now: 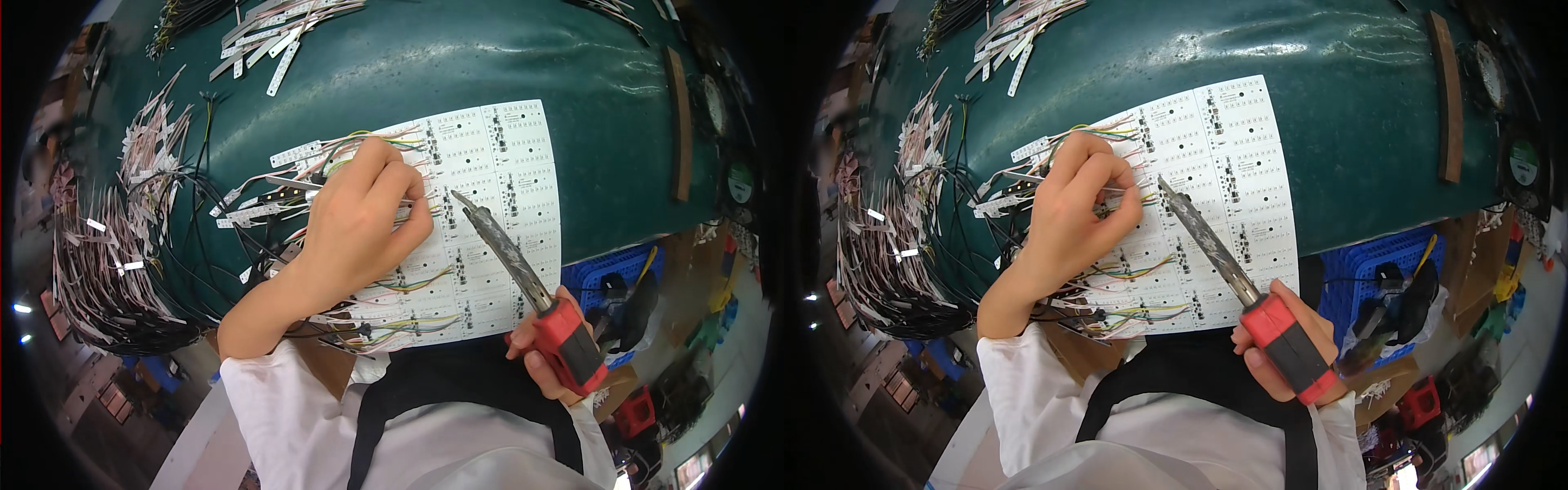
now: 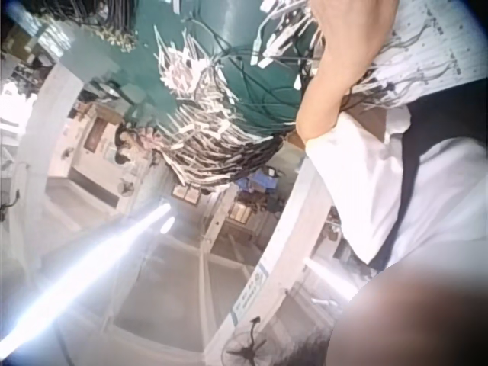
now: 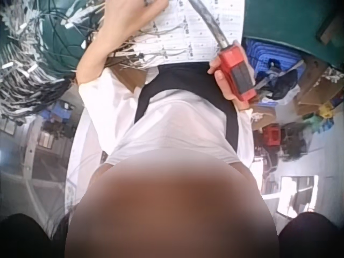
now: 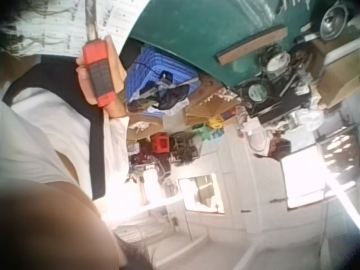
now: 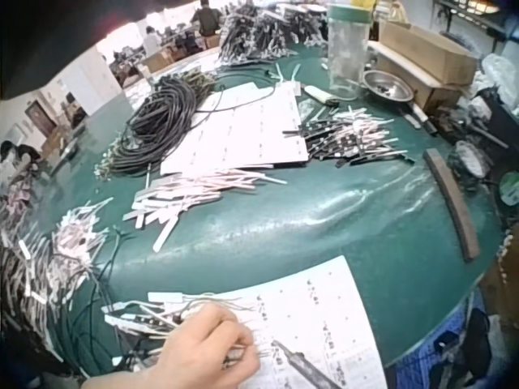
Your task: The person solders wires from a wiring harness onto a grid of LED circuit boards with a soldering iron.
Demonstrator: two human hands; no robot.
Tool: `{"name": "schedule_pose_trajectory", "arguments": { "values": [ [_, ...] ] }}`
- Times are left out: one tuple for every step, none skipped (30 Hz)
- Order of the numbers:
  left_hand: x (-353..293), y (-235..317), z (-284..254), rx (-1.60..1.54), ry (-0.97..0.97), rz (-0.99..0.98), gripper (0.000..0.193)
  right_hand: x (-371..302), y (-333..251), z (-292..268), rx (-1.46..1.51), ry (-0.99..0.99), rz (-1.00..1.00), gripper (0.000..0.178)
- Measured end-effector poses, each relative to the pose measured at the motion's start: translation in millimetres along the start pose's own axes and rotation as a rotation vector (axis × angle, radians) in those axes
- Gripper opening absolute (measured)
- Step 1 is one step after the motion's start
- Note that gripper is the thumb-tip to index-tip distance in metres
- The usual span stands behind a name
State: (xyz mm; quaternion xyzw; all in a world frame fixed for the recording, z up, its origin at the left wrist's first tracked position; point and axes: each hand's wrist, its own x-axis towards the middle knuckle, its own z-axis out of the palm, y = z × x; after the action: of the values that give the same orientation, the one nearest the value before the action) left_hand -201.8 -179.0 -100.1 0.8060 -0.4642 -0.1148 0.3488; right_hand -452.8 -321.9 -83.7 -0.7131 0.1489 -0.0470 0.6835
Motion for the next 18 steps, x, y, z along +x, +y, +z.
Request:
{"name": "schedule_pose_trajectory", "arguments": {
  "values": [
    [0.5,-0.6,0.4,0.022,0.003,0.017,0.015,1.9,0.6,0.0,-0.042,-0.025,-0.024,0.059],
    [0.7,-1.2,1.0,0.011,0.006,0.017,0.015,2.2,-0.1,0.9,-0.075,-0.031,-0.002,0.058],
    [0.9,-1.6,1.4,0.018,0.015,0.024,0.014,3.0,0.2,1.4,-0.102,-0.042,0.008,0.058],
    [0.9,-2.1,1.7,0.037,0.019,0.036,0.014,3.4,0.4,1.8,-0.108,-0.036,0.02,0.057],
    [0.9,-2.5,1.8,0.025,0.023,0.031,0.014,4.3,1.9,2.3,-0.126,-0.039,0.002,0.057],
    [0.7,-2.8,1.8,0.023,0.02,0.03,0.014,4.8,3.2,3.0,-0.144,-0.044,-0.017,0.057],
    [0.4,-2.9,1.7,0.032,0.017,0.033,0.014,4.8,4.3,4.1,-0.145,-0.046,-0.017,0.057],
    [0.3,-3.0,1.8,0.023,0.02,0.026,0.014,4.5,5.2,5.3,-0.127,-0.029,-0.018,0.057],
    [0.2,-3.0,1.8,0.027,0.019,0.027,0.014,4.0,5.9,6.5,-0.11,-0.011,-0.018,0.057],
    [0.2,-2.9,1.9,0.039,0.013,0.028,0.014,3.7,6.4,7.5,-0.11,-0.013,-0.018,0.057],
    [0.3,-2.9,2.1,0.031,0.017,0.029,0.014,3.4,6.7,8.3,-0.087,0.0,-0.004,0.057],
    [0.4,-2.8,2.2,0.038,0.018,0.028,0.014,3.1,6.6,8.8,-0.065,0.013,0.01,0.057],
    [0.4,-2.9,2.4,0.051,0.015,0.028,0.014,3.1,6.6,9.2,-0.065,0.013,0.01,0.057],
    [0.6,-3.1,2.5,0.044,0.019,0.027,0.014,3.2,6.4,9.2,-0.038,0.021,0.027,0.057],
    [0.9,-3.4,2.7,0.044,0.02,0.031,0.014,3.4,6.3,9.4,-0.015,0.025,0.026,0.057],
    [1.1,-3.7,2.8,0.054,0.018,0.037,0.014,4.1,6.5,8.4,-0.011,0.029,0.044,0.057],
    [1.1,-3.7,2.9,0.043,0.021,0.034,0.014,5.2,6.5,6.6,-0.065,-0.006,0.01,0.057],
    [1.1,-3.7,3.0,0.042,0.022,0.036,0.014,5.7,6.9,7.3,-0.092,-0.025,-0.007,0.057]
  ]
}}
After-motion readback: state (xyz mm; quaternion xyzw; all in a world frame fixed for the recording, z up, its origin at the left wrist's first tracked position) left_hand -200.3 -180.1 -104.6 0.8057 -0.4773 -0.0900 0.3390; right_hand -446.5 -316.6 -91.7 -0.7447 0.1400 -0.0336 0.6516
